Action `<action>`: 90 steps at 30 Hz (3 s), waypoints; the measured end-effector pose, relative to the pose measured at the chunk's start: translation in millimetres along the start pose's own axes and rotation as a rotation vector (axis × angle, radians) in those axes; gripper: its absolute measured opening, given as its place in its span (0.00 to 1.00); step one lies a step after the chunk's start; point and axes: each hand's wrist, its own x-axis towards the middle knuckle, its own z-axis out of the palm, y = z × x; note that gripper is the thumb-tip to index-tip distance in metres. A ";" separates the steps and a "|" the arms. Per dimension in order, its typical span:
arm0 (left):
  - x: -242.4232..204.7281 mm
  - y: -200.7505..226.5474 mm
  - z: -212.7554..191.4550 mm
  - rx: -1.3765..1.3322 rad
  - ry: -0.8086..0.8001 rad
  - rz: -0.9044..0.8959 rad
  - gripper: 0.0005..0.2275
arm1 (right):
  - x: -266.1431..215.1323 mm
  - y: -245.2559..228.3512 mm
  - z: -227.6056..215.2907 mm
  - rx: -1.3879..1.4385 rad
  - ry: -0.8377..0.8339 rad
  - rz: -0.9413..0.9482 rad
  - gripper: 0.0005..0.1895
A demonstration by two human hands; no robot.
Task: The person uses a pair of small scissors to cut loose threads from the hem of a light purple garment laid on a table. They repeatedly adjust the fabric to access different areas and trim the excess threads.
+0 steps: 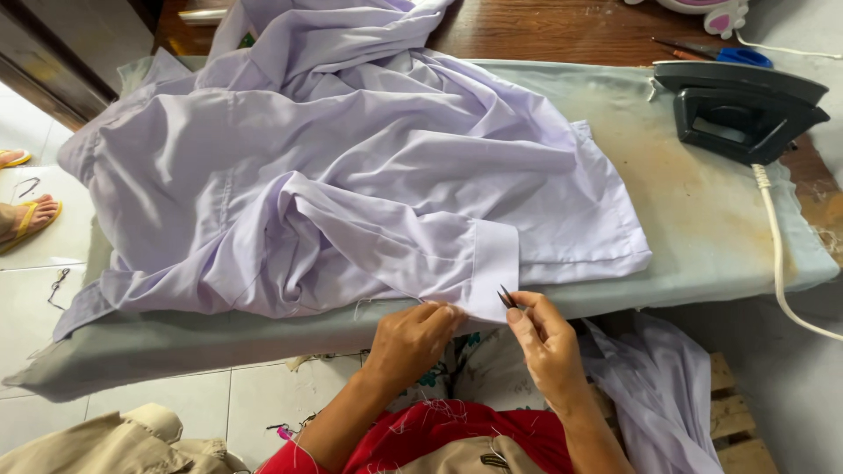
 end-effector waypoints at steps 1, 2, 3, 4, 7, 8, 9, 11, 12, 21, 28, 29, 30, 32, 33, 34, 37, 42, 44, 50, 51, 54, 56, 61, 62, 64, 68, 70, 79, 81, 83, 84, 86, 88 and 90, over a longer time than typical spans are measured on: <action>-1.4 -0.3 1.2 0.012 -0.028 -0.020 0.04 | 0.3 8.8 -0.4 -0.038 0.017 0.019 0.14; -2.8 -1.0 2.1 0.026 -0.053 -0.041 0.03 | 1.4 17.3 -0.3 -0.076 0.031 0.036 0.13; -2.5 -1.0 1.8 0.022 -0.055 -0.040 0.03 | -1.2 20.5 -1.4 -0.078 0.035 0.038 0.13; -2.5 -0.8 0.9 0.025 -0.081 -0.038 0.03 | -3.5 23.5 -2.1 -0.127 0.002 0.044 0.14; -1.3 0.4 -2.2 0.006 -0.114 -0.036 0.03 | -11.4 18.1 -1.5 -0.315 -0.006 -0.003 0.17; -0.6 1.1 -2.8 -0.017 -0.118 -0.031 0.02 | -14.3 14.1 -1.3 -0.456 0.025 -0.057 0.19; -2.5 1.7 -3.4 -0.017 -0.121 -0.033 0.02 | -16.8 14.3 0.0 -0.455 0.023 -0.055 0.19; -3.5 1.3 -3.8 -0.070 -0.142 -0.076 0.02 | -20.2 13.7 2.0 -0.734 0.109 -0.417 0.21; -1.7 3.6 -6.7 -0.071 -0.142 -0.076 0.02 | -20.5 13.4 2.1 -0.735 0.109 -0.416 0.21; -29.2 20.9 1.1 -0.283 0.032 -0.389 0.02 | -15.2 14.6 14.2 -0.561 0.138 -0.475 0.18; -16.9 39.3 -5.5 -0.752 -0.121 -1.023 0.07 | 3.9 40.6 38.2 -0.629 0.047 -0.526 0.17; -15.2 40.7 -6.1 -0.768 -0.120 -1.061 0.07 | 3.5 37.7 40.0 -0.595 0.053 -0.468 0.10; -21.1 35.7 -3.7 -0.765 -0.117 -1.064 0.07 | 1.6 29.9 36.7 -0.594 0.049 -0.468 0.10; -31.0 24.8 1.8 -0.339 0.035 -0.511 0.05 | 0.1 13.6 29.7 -0.158 -0.145 0.033 0.05; -29.9 15.5 -7.5 -0.336 0.038 -0.513 0.05 | -1.2 9.5 21.8 -0.159 -0.149 0.031 0.05; -29.6 6.8 -16.6 -0.078 0.084 -0.476 0.05 | -3.5 6.0 13.6 -0.040 -0.236 0.041 0.06; -38.9 -21.3 -43.4 0.237 0.036 -0.525 0.12 | -9.6 15.8 -5.4 0.248 -0.334 0.072 0.07; -49.3 -34.2 -66.8 0.294 0.010 -0.495 0.04 | -11.1 25.8 -18.5 0.516 -0.359 0.015 0.04; -51.4 -39.3 -67.6 0.270 -0.013 -0.451 0.04 | -9.1 26.6 -18.3 0.470 -0.317 0.023 0.02; -29.2 -4.0 -116.4 -0.803 -0.975 -0.403 0.04 | -10.0 30.2 -22.2 0.463 -0.382 0.038 0.06; -33.9 3.7 -108.4 -0.809 -0.976 -0.407 0.04 | -9.0 30.4 -22.4 0.461 -0.382 0.044 0.06; -33.0 21.5 -85.8 -1.025 -1.077 -0.304 0.31 | -6.1 29.3 -19.6 0.392 -0.318 -0.018 0.18; -13.6 30.5 -70.5 -0.662 -0.834 -0.758 0.17 | -5.6 25.8 -16.9 0.284 -0.264 0.020 0.18; -9.8 39.5 -18.0 -0.419 -0.390 -0.943 0.12 | -17.0 -3.4 -1.4 -0.251 -0.037 0.002 0.16; -5.0 43.2 -14.3 -0.439 -0.329 -0.968 0.14 | -21.0 -10.5 -0.1 -0.445 -0.001 -0.018 0.19; -7.4 44.5 -1.5 -0.438 -0.279 -0.908 0.13 | -21.8 -0.6 -1.6 -0.559 0.040 -0.262 0.19; -3.3 46.8 4.8 -0.391 -0.152 -0.751 0.02 | -24.7 7.4 -2.5 -0.726 0.107 -0.567 0.20; -2.2 47.0 3.2 -0.389 -0.148 -0.751 0.02 | -25.2 6.1 -3.5 -0.714 0.099 -0.600 0.20; -4.0 49.1 1.1 -0.323 -0.113 -0.673 0.02 | -20.0 10.7 -0.6 -0.721 0.062 -0.769 0.25; -4.4 49.6 1.3 -0.313 -0.113 -0.653 0.03 | -19.5 11.9 0.9 -0.736 0.059 -0.770 0.27; -4.1 49.8 2.0 -0.301 -0.089 -0.607 0.04 | -18.3 9.7 2.4 -0.711 0.061 -0.800 0.24; -4.4 49.6 2.7 -0.300 -0.087 -0.607 0.04 | -18.0 9.8 2.5 -0.710 0.062 -0.802 0.24; -5.1 49.3 4.0 -0.291 -0.096 -0.600 0.03 | -17.6 9.9 2.6 -0.731 0.069 -0.811 0.21; -3.9 49.1 2.7 -0.298 -0.101 -0.605 0.03 | -17.8 8.5 3.6 -0.696 0.088 -0.784 0.22; -5.4 45.2 -1.0 -0.305 -0.105 -0.611 0.03 | -17.6 6.9 2.8 -0.661 0.106 -0.756 0.23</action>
